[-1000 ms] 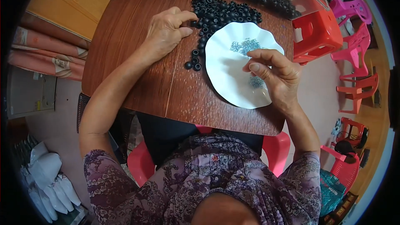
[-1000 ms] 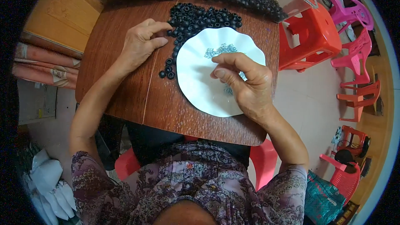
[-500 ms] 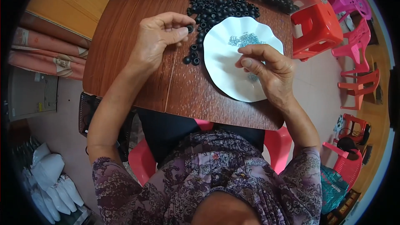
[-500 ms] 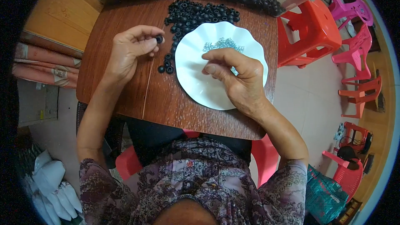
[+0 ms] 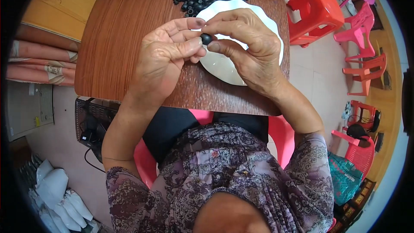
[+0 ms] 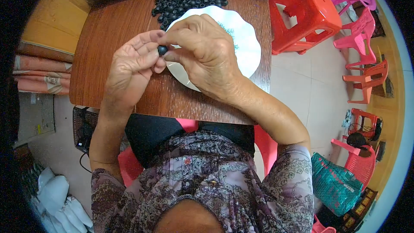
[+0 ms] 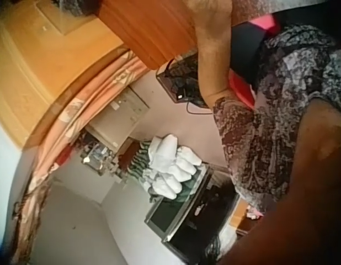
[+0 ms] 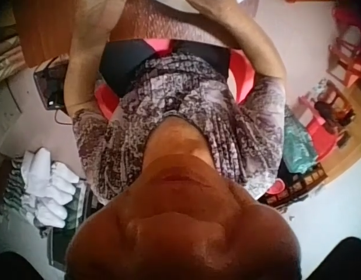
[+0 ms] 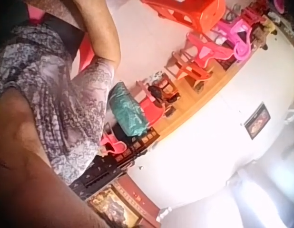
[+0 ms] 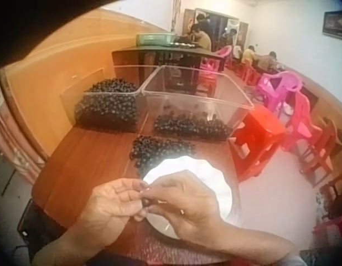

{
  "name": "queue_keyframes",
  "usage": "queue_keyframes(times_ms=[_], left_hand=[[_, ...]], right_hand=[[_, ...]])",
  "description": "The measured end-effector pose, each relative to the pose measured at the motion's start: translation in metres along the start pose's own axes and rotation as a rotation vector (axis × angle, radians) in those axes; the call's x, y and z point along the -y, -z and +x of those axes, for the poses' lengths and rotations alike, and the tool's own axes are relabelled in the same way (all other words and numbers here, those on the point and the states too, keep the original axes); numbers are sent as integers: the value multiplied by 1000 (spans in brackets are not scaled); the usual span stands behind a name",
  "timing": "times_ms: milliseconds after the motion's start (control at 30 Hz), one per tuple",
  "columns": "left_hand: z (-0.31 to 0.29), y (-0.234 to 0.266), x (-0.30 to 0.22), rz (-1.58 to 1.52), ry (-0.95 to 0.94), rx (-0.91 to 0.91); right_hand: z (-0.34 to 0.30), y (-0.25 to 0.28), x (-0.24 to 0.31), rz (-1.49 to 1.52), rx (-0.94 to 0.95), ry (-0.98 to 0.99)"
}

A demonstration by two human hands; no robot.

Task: Manually assembling small black plastic components at a workshop table.

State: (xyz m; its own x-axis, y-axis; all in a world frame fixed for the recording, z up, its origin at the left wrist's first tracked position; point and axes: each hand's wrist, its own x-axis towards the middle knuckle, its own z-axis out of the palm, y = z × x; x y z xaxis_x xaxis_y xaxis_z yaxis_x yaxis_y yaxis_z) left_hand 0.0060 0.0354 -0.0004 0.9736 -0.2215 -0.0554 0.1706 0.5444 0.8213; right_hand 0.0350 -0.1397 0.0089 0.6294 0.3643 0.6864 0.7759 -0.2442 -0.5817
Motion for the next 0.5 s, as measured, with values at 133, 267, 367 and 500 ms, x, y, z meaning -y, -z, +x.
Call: queue_keyframes(times_ms=[133, 267, 367, 500], left_hand=[[-2, -5, 1, 43, -32, -26], [-3, -10, 1, 56, -37, -65], [-3, -11, 3, 85, -57, -64], [-6, -16, 3, 178, -124, -100]], right_hand=[[-1, 0, -1, 6, -9, -5], [-1, 1, -2, -3, 11, -11], [-1, -1, -4, -11, 25, -17], [0, 1, -2, 43, 65, -133]])
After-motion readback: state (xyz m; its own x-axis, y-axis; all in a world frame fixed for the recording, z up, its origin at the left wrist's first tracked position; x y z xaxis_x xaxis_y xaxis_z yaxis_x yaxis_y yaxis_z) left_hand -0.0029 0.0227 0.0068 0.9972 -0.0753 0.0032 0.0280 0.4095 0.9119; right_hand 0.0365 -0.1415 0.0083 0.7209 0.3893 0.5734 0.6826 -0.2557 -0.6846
